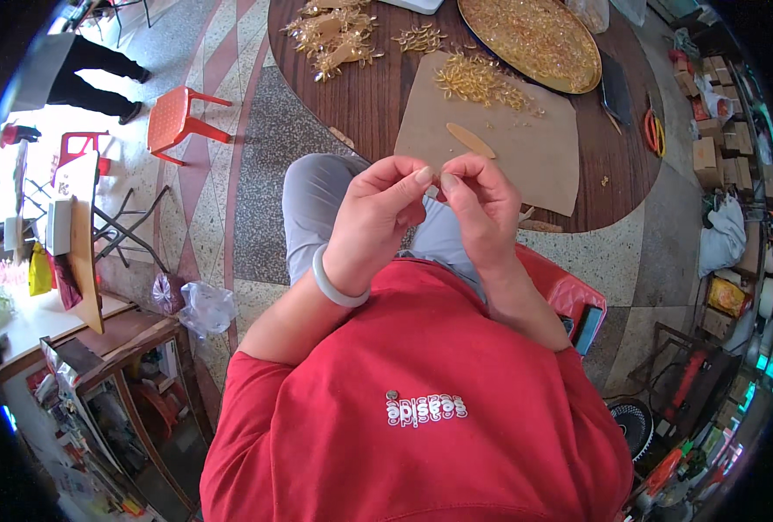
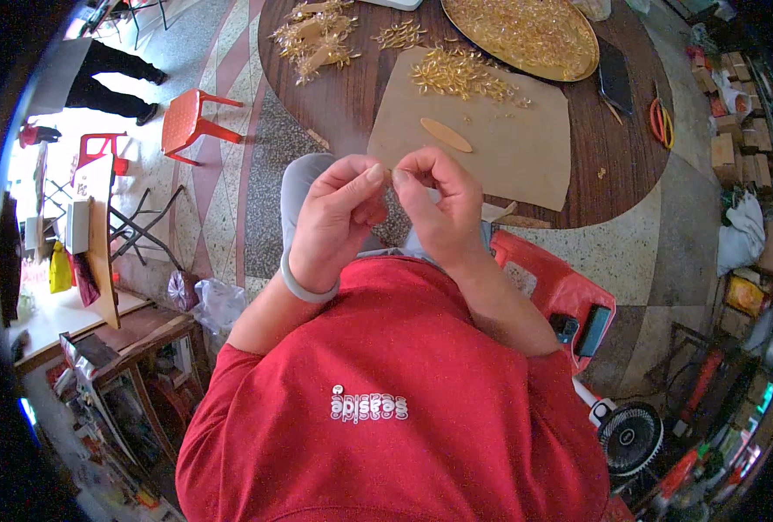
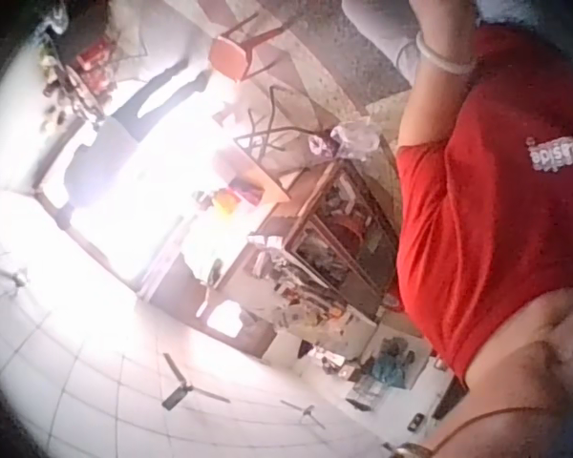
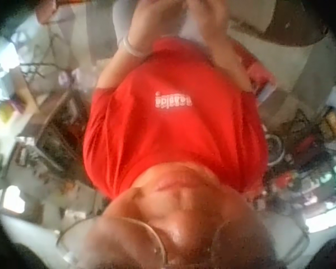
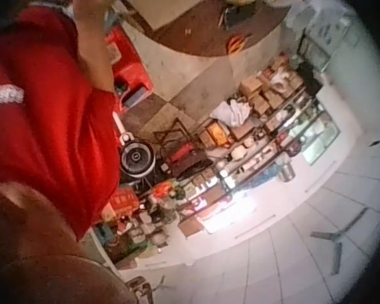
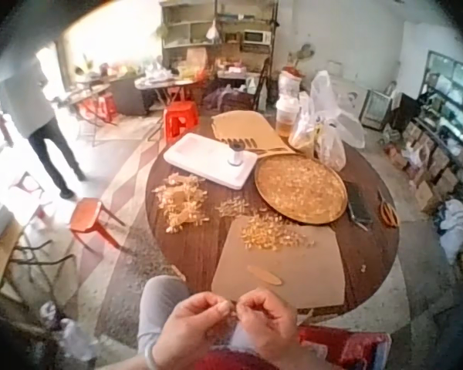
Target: Sorting and trimming small gold-colored decorative shoe components and placing them into plastic bags.
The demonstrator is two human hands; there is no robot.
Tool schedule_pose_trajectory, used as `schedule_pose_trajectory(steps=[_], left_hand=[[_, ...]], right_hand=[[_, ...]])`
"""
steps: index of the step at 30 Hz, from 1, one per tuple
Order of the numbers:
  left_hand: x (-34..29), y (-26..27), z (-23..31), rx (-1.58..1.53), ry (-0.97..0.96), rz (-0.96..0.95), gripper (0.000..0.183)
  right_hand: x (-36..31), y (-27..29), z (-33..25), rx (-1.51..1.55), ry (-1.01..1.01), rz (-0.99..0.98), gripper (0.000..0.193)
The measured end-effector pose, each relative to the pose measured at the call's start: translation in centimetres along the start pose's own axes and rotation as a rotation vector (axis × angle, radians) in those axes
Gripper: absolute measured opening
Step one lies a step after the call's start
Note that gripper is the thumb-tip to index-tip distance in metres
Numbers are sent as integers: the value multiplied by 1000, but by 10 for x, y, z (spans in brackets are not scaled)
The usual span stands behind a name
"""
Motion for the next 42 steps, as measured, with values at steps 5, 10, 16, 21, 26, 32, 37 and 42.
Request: schedule_pose_trajectory(steps=[5, 10, 16, 21, 26, 32, 37, 42], left_hand=[[1, 1, -3, -60, 11, -2, 6], [1, 1, -6, -32, -57, 28, 6], [-1, -3, -6, 5, -99, 42, 6], [-3, -3, -9, 107, -188, 42, 7], [-4, 1, -9, 208, -256, 62, 8], [-5, 4, -4, 257, -261, 103, 8], [-6, 3, -5, 239, -244, 96, 9], [-5, 6, -1, 219, -221, 96, 9]], right_hand=[[-2, 1, 4, -51, 22, 1, 4], [-5, -1, 8, -31, 15, -5, 5], [-8, -8, 7, 51, -52, 11, 6], [-9, -12, 4, 55, -123, -11, 6], [-9, -12, 4, 15, -134, -23, 6], [-2, -10, -14, -378, 362, 88, 9], [1, -13, -18, -789, 661, 32, 17], [4, -18, -16, -925, 746, 53, 19]])
Point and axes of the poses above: each hand's wrist, its own x-axis towards the middle knuckle, its own y-axis out of the back of the hand, z = x × y, the point moved 1 cm from there along x, towards the middle knuckle, and after that the axes turned 1 degree about z, right-handed, at the moved point
